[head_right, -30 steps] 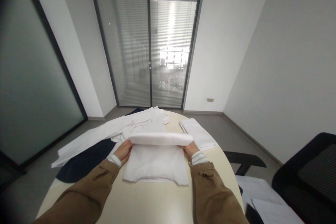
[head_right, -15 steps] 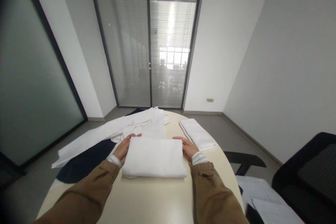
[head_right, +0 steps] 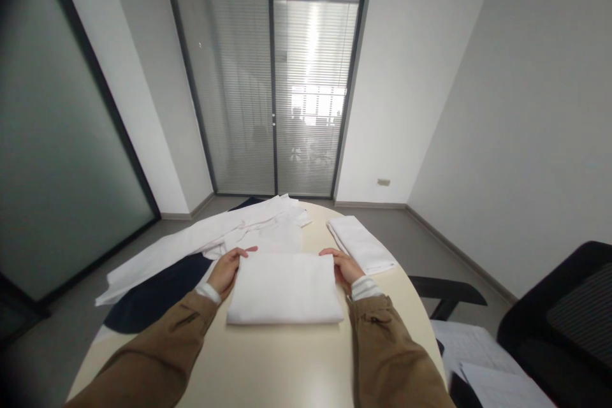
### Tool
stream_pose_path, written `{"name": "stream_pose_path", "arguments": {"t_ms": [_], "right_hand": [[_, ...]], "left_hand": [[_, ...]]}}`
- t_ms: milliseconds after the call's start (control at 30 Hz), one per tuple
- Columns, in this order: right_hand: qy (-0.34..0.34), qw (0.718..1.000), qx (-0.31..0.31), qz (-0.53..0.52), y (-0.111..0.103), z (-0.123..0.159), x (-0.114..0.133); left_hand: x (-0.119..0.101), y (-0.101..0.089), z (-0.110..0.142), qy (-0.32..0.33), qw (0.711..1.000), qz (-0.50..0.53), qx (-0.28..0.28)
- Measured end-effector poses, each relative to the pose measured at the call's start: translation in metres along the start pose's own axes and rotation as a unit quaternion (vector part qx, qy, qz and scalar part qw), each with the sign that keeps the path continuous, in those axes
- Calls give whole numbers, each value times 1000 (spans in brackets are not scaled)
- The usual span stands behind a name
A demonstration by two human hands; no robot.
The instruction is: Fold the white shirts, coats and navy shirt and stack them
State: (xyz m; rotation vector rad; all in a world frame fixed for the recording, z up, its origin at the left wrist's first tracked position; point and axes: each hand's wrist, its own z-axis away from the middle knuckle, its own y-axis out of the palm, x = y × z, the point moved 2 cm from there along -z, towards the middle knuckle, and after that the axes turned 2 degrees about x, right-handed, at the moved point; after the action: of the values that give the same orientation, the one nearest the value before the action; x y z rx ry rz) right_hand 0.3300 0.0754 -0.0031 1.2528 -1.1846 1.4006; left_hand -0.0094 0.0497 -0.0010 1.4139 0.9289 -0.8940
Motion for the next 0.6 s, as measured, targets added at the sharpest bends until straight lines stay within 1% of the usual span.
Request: {"name": "stream_pose_path", "arguments": {"t_ms": [100,167,233,267,333,400,433,467,500,533,567,600], "right_hand": [[66,995,46,-67,2,2,1],[67,994,55,-66,4,4,3],[55,995,55,-55,6,5,3],[49,996,55,-56,8,4,1],[34,995,51,-73,10,2,-4],[9,996,34,-79,10,-1,-11],[-5,997,24,-71,10,-3,-14],[-19,998,18,-55,9,-5,-17],[-29,999,14,-31,8,-6,-18],[-36,999,10,-2,7,-7,-19],[-41,999,4,29,6,-8,-17],[-48,997,-10,60,5,-8,-12]], "left_hand": [[2,-1,0,-18,1000,15,-2],[4,-3,-1,-25,1000,-2,-1],[5,-5,-3,0,995,-95,-1],[5,-6,-4,20,988,-155,-4],[3,-5,-4,54,968,-245,-16],[-4,2,1,102,944,-314,-26],[-9,9,6,140,925,-353,-24],[-14,17,13,185,894,-408,-10],[-18,26,20,226,857,-463,16],[-19,35,28,247,821,-512,50],[-18,43,35,245,788,-558,87],[-16,49,42,230,758,-600,114]]}}
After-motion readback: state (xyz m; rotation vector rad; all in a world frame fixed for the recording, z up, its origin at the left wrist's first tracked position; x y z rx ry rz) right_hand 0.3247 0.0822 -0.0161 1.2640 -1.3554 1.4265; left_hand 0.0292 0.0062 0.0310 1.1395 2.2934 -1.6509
